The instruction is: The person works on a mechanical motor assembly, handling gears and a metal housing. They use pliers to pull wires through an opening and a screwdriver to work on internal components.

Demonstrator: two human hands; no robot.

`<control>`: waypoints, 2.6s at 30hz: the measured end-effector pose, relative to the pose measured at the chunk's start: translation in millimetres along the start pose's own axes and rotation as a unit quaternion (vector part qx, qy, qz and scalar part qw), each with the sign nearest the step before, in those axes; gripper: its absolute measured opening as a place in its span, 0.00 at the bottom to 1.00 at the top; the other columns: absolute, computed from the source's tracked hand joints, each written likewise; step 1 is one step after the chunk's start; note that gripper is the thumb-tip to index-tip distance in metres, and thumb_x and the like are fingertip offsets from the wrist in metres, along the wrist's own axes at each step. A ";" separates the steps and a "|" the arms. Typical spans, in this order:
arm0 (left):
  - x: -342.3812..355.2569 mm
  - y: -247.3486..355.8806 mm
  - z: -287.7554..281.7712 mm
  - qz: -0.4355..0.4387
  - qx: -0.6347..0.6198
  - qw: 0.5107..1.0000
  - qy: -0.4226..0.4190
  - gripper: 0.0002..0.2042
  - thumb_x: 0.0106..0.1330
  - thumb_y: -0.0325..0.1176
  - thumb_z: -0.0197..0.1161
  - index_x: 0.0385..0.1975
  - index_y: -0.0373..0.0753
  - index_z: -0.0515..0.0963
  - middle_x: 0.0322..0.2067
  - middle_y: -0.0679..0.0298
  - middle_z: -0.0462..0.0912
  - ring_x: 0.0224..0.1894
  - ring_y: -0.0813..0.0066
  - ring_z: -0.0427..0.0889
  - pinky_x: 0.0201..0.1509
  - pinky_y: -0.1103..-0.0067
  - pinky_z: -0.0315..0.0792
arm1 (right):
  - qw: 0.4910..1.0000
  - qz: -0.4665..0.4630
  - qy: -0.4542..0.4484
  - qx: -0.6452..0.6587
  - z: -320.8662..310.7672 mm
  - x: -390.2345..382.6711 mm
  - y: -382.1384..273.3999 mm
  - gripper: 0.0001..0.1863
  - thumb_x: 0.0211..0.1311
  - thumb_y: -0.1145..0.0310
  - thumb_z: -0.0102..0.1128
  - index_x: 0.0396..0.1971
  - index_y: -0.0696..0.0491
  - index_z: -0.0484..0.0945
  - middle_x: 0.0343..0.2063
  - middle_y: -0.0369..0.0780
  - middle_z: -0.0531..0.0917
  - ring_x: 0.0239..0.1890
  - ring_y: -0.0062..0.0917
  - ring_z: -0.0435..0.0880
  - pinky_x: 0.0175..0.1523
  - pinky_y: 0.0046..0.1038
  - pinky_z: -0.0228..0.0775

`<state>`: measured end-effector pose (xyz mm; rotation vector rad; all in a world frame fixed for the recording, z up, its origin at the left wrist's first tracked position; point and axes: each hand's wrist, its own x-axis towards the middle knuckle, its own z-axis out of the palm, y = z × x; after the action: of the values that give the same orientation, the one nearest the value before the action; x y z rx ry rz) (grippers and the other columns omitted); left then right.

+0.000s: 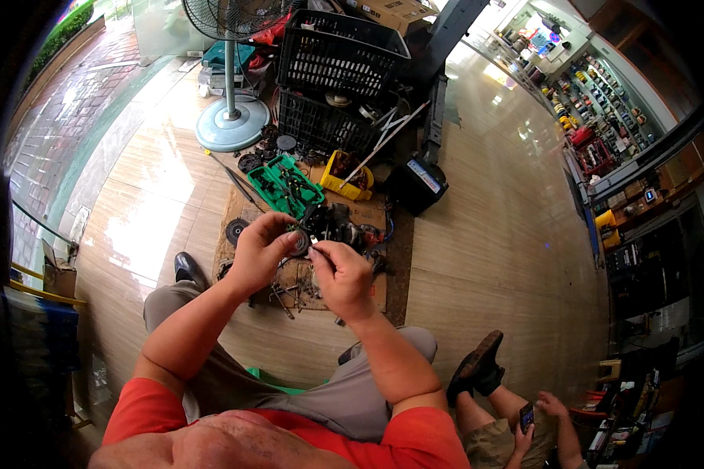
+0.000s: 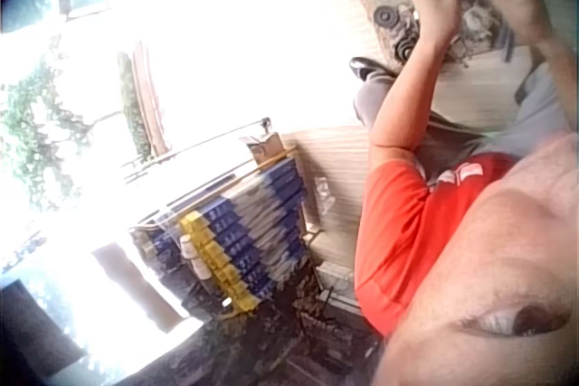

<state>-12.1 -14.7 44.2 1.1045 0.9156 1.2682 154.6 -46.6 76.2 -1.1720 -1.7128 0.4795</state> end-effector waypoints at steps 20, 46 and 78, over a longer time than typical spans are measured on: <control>-5.0 9.6 -4.5 0.187 0.239 0.953 0.014 0.12 0.61 0.25 0.70 0.43 0.33 0.78 0.32 0.57 0.83 0.30 0.75 0.81 0.35 0.79 0.76 | 0.999 0.024 -0.031 0.023 5.3 -1.4 6.1 0.19 0.58 0.79 0.64 0.51 0.58 0.77 0.43 0.48 0.83 0.40 0.38 0.85 0.41 0.31 0.77; -10.2 17.4 -0.5 0.249 0.304 0.919 -0.041 0.13 0.55 0.25 0.74 0.39 0.34 0.79 0.31 0.57 0.81 0.29 0.64 0.83 0.34 0.75 0.76 | 0.999 -0.006 -0.033 0.031 6.4 -7.0 16.0 0.07 0.59 0.79 0.63 0.38 0.59 0.80 0.33 0.47 0.84 0.34 0.38 0.85 0.38 0.31 0.75; -3.3 26.9 -12.4 0.271 0.301 0.912 0.069 0.13 0.58 0.21 0.69 0.41 0.35 0.76 0.31 0.57 0.79 0.28 0.66 0.81 0.31 0.76 0.74 | 0.994 0.047 -0.099 0.011 4.4 -8.0 11.3 0.04 0.63 0.75 0.62 0.35 0.58 0.79 0.26 0.48 0.83 0.29 0.39 0.86 0.32 0.32 0.74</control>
<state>-31.3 -17.4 66.9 1.8674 1.1999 1.5703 156.8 -47.5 61.8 -1.2267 -1.8199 0.6897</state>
